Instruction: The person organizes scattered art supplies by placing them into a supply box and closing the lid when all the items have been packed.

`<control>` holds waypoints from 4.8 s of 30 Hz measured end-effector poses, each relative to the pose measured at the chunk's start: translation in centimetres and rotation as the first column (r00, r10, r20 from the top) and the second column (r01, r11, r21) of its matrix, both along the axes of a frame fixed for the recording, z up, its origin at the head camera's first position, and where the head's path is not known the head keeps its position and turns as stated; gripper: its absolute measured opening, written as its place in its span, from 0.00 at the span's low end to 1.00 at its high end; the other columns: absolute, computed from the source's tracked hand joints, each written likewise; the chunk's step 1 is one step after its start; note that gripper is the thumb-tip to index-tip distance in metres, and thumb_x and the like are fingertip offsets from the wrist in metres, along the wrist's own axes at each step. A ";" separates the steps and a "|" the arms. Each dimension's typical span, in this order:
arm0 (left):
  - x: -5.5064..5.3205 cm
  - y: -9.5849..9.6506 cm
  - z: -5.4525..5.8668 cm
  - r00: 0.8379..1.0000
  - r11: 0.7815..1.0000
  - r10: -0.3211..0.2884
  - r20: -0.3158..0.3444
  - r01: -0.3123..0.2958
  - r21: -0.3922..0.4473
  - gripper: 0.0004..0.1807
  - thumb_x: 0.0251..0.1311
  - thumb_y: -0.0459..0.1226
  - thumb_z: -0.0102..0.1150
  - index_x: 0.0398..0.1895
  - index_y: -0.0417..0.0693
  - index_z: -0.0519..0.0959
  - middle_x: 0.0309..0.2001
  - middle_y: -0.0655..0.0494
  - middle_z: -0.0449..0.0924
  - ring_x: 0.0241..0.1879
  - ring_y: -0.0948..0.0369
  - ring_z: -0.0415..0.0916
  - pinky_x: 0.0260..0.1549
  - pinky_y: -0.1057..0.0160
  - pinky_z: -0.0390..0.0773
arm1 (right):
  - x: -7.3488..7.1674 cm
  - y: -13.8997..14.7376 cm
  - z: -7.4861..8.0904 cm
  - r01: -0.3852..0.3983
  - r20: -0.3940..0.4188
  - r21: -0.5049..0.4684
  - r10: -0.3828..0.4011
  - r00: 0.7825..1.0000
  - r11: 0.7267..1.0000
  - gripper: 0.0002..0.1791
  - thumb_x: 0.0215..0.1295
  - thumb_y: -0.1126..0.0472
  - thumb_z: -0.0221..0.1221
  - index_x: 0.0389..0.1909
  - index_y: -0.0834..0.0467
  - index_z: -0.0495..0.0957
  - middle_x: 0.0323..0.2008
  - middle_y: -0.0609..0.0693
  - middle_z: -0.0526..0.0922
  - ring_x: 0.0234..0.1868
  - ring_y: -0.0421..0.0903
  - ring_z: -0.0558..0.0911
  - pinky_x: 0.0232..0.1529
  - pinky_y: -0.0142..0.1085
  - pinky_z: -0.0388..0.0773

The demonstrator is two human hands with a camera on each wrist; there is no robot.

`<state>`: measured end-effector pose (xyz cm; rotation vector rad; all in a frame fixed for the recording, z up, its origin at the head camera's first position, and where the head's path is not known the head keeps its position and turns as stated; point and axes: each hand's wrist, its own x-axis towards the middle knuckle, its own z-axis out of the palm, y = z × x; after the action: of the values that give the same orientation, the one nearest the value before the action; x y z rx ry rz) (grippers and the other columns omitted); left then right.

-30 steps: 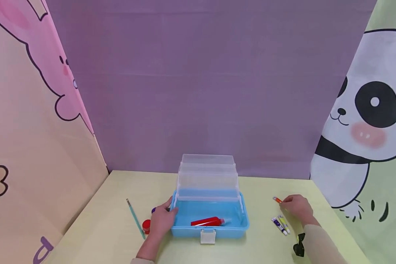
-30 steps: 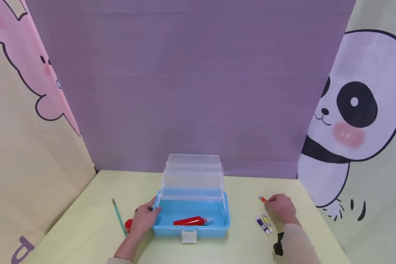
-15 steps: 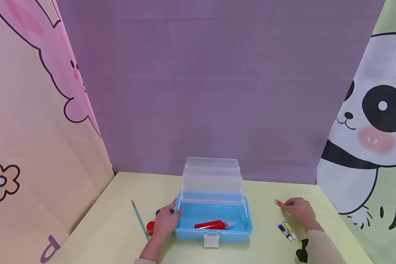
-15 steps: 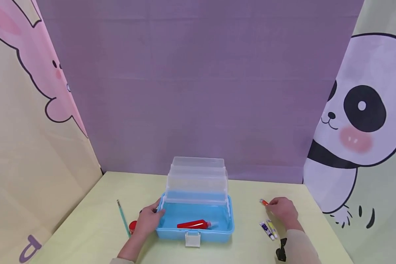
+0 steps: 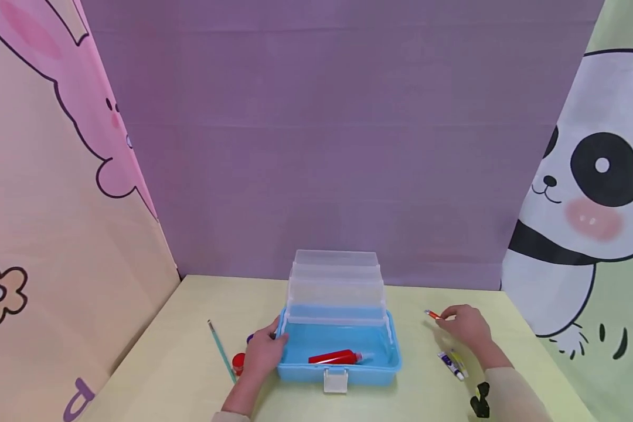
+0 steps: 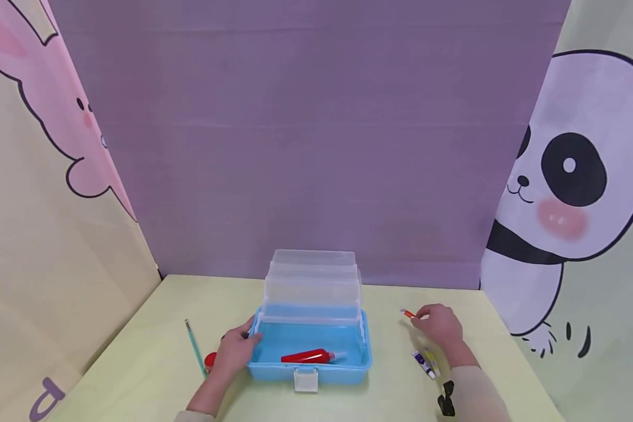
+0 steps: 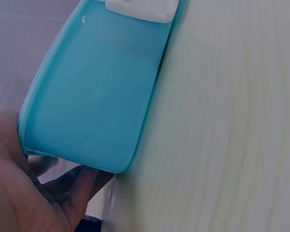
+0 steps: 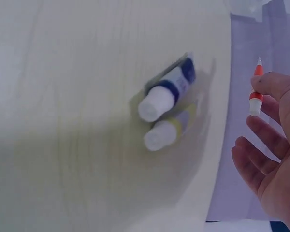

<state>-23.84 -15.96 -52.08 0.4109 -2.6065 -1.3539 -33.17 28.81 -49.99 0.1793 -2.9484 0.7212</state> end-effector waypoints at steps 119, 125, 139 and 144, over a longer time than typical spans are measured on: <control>-0.4 0.0 0.0 0.997 0.999 0.045 0.064 -0.046 0.015 0.32 0.63 0.41 0.61 0.70 0.48 0.65 0.53 0.35 0.76 0.52 0.40 0.73 0.42 0.47 0.80 | 0.8 -13.9 6.6 -0.210 -0.133 -0.005 0.207 0.969 0.978 0.08 0.54 0.53 0.71 0.32 0.52 0.86 0.39 0.49 0.83 0.43 0.52 0.80 0.37 0.44 0.82; -0.5 0.0 0.1 0.997 0.999 0.045 0.068 -0.047 0.026 0.32 0.63 0.41 0.61 0.70 0.48 0.65 0.51 0.35 0.76 0.49 0.42 0.74 0.40 0.48 0.80 | 0.9 -13.2 6.6 -0.202 -0.146 -0.021 0.197 0.969 0.979 0.07 0.54 0.54 0.71 0.31 0.52 0.86 0.38 0.49 0.82 0.41 0.51 0.80 0.35 0.42 0.81; -0.2 -0.3 0.3 0.998 0.999 0.031 0.048 -0.031 0.006 0.32 0.63 0.42 0.61 0.70 0.47 0.65 0.52 0.34 0.76 0.49 0.40 0.74 0.41 0.45 0.80 | 1.2 -10.1 5.7 -0.162 -0.166 -0.030 0.155 0.974 0.986 0.06 0.55 0.54 0.70 0.31 0.51 0.85 0.33 0.43 0.81 0.40 0.51 0.80 0.35 0.42 0.80; -0.2 -0.1 0.2 0.997 0.999 0.039 0.063 -0.040 0.012 0.33 0.63 0.42 0.61 0.70 0.47 0.65 0.53 0.33 0.76 0.50 0.40 0.74 0.40 0.47 0.80 | 1.5 -8.5 5.4 -0.167 -0.185 -0.016 0.161 0.969 0.986 0.06 0.55 0.53 0.70 0.30 0.50 0.85 0.33 0.42 0.81 0.38 0.49 0.80 0.35 0.41 0.78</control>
<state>-24.07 -16.11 -51.91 0.5118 -2.6263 -1.3673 -31.70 20.31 -44.63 0.4653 -2.7683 0.7276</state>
